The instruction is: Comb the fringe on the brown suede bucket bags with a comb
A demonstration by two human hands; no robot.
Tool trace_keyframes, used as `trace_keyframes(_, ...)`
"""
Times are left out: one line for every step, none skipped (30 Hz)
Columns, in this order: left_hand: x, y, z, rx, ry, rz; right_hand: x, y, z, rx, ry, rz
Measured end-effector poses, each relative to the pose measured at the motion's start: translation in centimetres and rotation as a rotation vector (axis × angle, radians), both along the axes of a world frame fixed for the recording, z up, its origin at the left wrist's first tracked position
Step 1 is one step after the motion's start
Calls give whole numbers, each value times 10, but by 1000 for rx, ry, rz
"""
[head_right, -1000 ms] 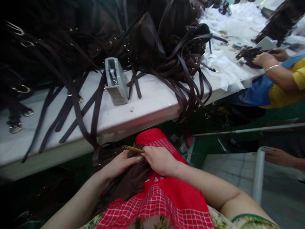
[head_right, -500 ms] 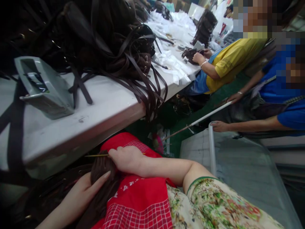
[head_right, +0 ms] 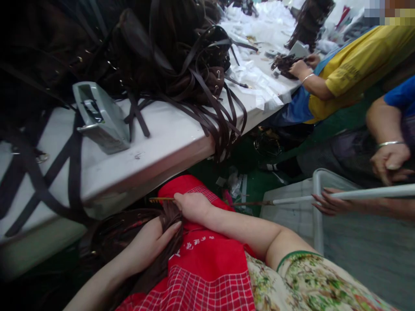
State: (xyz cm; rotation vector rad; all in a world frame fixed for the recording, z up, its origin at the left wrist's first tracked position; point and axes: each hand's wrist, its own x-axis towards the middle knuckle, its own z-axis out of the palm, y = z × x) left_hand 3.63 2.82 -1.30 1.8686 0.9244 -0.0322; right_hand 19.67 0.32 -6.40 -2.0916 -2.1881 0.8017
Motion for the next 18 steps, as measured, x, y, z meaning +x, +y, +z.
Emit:
trace_keyframes(2, 0, 1, 22, 10, -17, 0, 1, -1, -17, 10, -1)
trace_keyframes(3, 0, 1, 43, 22, -35, -1, 2, -2, -31, 15, -2)
trace_keyframes(5, 0, 1, 60, 37, -53, -1, 3, -3, -42, 14, -5)
trace_keyframes(6, 0, 1, 76, 53, -68, -2, 4, -5, -48, 9, -8)
trace_keyframes(7, 0, 0, 89, 70, -81, -2, 5, -6, -50, 3, -10)
trace_keyframes(7, 0, 0, 100, 85, -93, -3, 6, -7, -49, -2, -13)
trace_keyframes(7, 0, -1, 109, 97, -104, -3, 6, -7, -52, -2, -14)
trace_keyframes(7, 0, -1, 114, 104, -113, -3, 7, -7, -57, 2, -15)
trace_keyframes(7, 0, -1, 117, 107, -121, -3, 7, -8, -65, 10, -16)
trace_keyframes(7, 0, -1, 118, 107, -128, -3, 7, -8, -69, 19, -19)
trace_keyframes(7, 0, -2, 117, 103, -133, -3, 7, -8, -71, 28, -21)
trace_keyframes(7, 0, -2, 116, 98, -136, -2, 7, -8, -69, 34, -24)
trace_keyframes(7, 0, -2, 113, 91, -136, -1, 7, -9, -65, 40, -26)
trace_keyframes(6, 0, -3, 111, 83, -134, 0, 7, -9, -59, 50, -27)
trace_keyframes(6, 1, -4, 108, 75, -129, 2, 7, -10, -51, 66, -22)
trace_keyframes(6, 2, -5, 103, 67, -119, 3, 7, -10, -44, 85, -17)
trace_keyframes(5, 3, -6, 95, 58, -105, 5, 7, -11, -40, 103, -14)
trace_keyframes(4, 4, -8, 85, 47, -89, 6, 6, -11, -38, 116, -16)
